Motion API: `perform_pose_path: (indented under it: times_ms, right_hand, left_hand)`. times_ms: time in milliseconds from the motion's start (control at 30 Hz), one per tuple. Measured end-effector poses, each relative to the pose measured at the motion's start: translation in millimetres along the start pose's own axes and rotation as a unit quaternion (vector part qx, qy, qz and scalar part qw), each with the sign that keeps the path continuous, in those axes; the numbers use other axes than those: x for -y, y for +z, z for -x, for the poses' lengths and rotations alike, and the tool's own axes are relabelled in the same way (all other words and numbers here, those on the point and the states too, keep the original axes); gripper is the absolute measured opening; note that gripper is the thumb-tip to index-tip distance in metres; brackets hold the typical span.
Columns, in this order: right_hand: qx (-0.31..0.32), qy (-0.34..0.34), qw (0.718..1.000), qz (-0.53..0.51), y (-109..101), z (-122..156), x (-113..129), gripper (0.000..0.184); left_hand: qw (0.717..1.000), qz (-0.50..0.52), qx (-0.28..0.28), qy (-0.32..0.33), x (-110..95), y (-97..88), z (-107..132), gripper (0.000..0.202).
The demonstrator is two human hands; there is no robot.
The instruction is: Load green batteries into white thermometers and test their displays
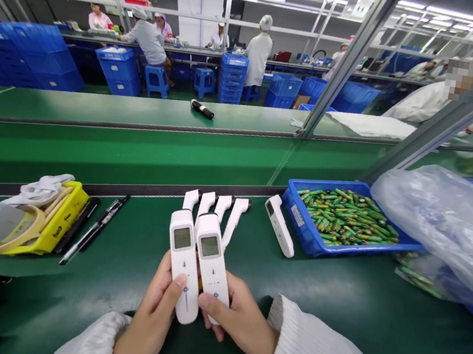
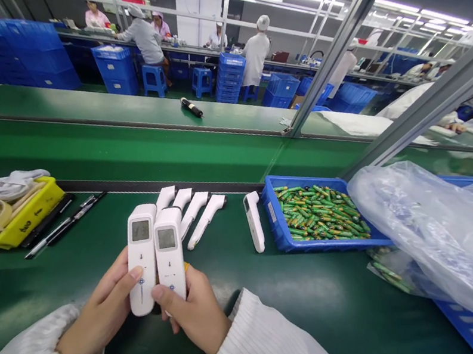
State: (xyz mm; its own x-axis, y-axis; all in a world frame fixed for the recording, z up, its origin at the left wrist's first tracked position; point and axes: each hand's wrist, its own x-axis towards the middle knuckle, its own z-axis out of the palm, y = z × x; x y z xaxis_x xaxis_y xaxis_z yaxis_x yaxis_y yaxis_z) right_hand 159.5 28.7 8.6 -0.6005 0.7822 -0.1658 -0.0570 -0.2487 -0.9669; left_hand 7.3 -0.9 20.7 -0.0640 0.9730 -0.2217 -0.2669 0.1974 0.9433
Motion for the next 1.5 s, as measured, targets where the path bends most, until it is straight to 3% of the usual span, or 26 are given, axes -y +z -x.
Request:
perform_pose_path:
  times_ms: [200, 733, 900, 1000, 1100, 1167, 1267, 1367, 1433, 1467, 1500]
  right_hand:
    - [-0.020, -0.049, 0.999, 0.005, 2.4, 4.5, -1.1, 0.034]
    - [-0.042, -0.009, 0.999, -0.007, 3.9, 6.5, -0.6, 0.042]
    - [-0.025, -0.050, 0.997, -0.058, 1.9, 6.1, 4.3, 0.047]
    - [0.022, -0.067, 0.995, -0.067, 2.4, 6.0, 7.1, 0.049]
    - [0.070, -0.051, 0.993, -0.080, 6.7, 8.2, 6.0, 0.052]
    - [0.065, -0.048, 0.994, -0.076, 9.6, 9.0, 4.5, 0.052]
    - [0.006, -0.092, 0.996, -0.012, 7.1, 0.0, 7.6, 0.047]
    - [-0.046, -0.146, 0.981, 0.115, -9.5, -33.0, 23.2, 0.043]
    - [-0.093, -0.149, 0.946, 0.274, -27.9, -67.4, 39.4, 0.037]
    - [-0.138, -0.135, 0.897, 0.397, -38.7, -86.2, 47.9, 0.034]
    - [-0.164, -0.126, 0.872, 0.444, -50.0, -104.6, 56.2, 0.030]
  left_hand:
    - [1.000, 0.023, -0.006, 0.013, -1.1, -2.2, -3.7, 0.059]
    - [1.000, 0.018, -0.004, 0.001, 0.9, -4.0, -3.2, 0.059]
    - [0.997, 0.072, -0.008, -0.011, -5.6, 1.4, -2.1, 0.061]
    - [0.994, 0.103, 0.019, -0.010, -7.3, 3.6, 1.3, 0.061]
    - [0.996, 0.076, 0.046, 0.019, -1.9, -0.1, 3.6, 0.059]
    - [0.998, 0.019, 0.044, 0.051, 2.7, -5.7, 1.4, 0.057]
    - [0.986, -0.107, -0.008, 0.131, 3.4, -15.0, -8.0, 0.043]
    - [0.959, -0.219, -0.043, 0.175, -3.4, -20.9, -19.1, 0.034]
    - [0.950, -0.258, -0.030, 0.171, -6.6, -23.0, -24.5, 0.032]
    - [0.947, -0.273, -0.020, 0.170, -6.8, -23.8, -26.6, 0.032]
    - [0.943, -0.284, -0.009, 0.170, -6.1, -24.6, -28.5, 0.032]
